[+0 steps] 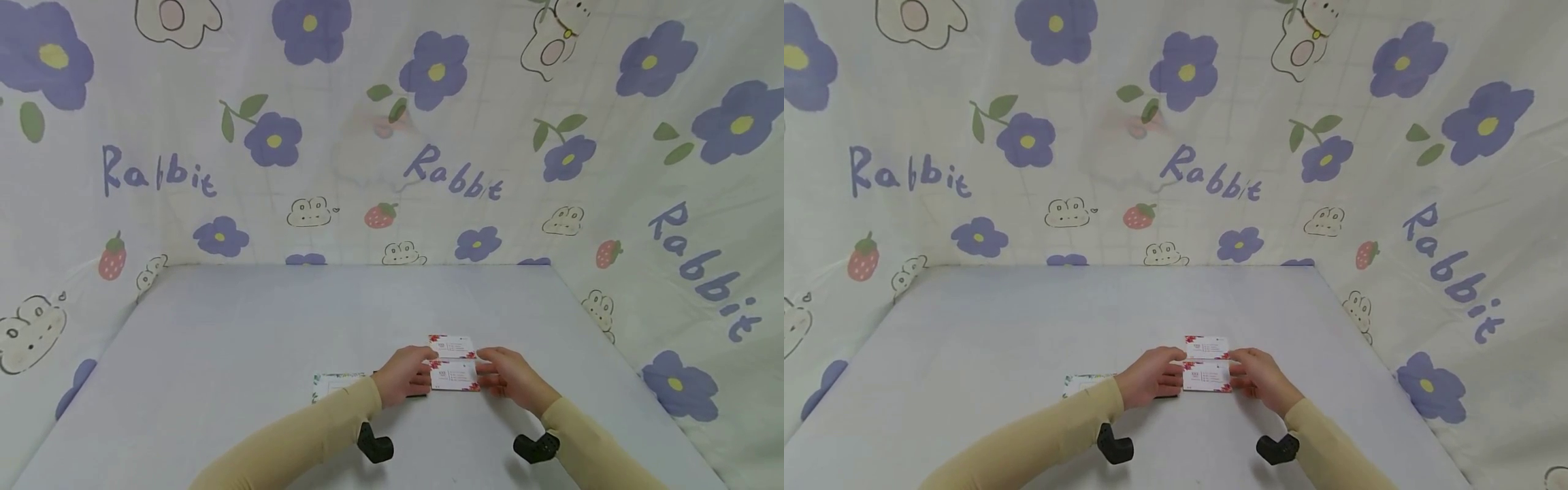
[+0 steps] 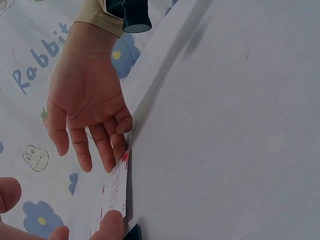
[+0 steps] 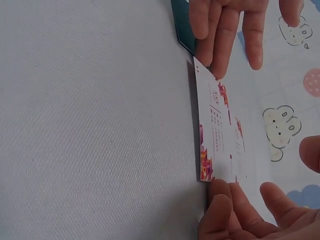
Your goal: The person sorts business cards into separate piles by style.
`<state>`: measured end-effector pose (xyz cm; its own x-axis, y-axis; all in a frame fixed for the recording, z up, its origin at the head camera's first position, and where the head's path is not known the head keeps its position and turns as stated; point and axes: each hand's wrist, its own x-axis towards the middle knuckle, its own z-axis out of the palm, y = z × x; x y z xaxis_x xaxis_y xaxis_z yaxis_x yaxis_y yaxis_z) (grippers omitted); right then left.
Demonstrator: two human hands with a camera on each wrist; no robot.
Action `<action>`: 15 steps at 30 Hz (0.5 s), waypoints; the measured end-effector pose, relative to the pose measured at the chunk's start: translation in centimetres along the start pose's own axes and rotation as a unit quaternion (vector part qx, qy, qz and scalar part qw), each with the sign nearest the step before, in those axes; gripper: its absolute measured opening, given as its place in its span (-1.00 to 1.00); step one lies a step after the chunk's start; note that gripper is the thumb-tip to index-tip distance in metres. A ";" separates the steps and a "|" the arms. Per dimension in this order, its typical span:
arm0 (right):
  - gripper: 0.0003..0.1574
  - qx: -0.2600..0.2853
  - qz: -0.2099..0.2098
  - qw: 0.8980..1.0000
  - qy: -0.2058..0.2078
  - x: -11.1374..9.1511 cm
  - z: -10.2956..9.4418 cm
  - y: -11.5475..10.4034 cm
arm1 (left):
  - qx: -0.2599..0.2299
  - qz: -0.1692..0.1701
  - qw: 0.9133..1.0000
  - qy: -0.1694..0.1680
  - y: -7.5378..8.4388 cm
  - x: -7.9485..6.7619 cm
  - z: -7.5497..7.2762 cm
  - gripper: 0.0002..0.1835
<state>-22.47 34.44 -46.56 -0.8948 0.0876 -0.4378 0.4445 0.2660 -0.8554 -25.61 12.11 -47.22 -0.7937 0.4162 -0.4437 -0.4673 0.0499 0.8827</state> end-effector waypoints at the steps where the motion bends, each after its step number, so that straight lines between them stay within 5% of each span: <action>1: -0.28 -0.001 -0.001 1.000 0.001 -0.1 0.0 0.0 | 0.002 0.000 1.000 -0.002 0.0 -0.1 0.0 -0.28; 15: -0.35 -0.031 -0.003 0.999 0.024 -0.5 0.2 0.2 | 0.011 -0.011 1.000 -0.007 -0.3 -0.8 0.4 -0.31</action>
<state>-21.94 34.30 -46.58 -0.8989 0.1308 -0.4181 0.4373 0.3247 -0.8386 -24.69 12.11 -47.09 -0.7777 0.4280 -0.4603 -0.4756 0.0781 0.8762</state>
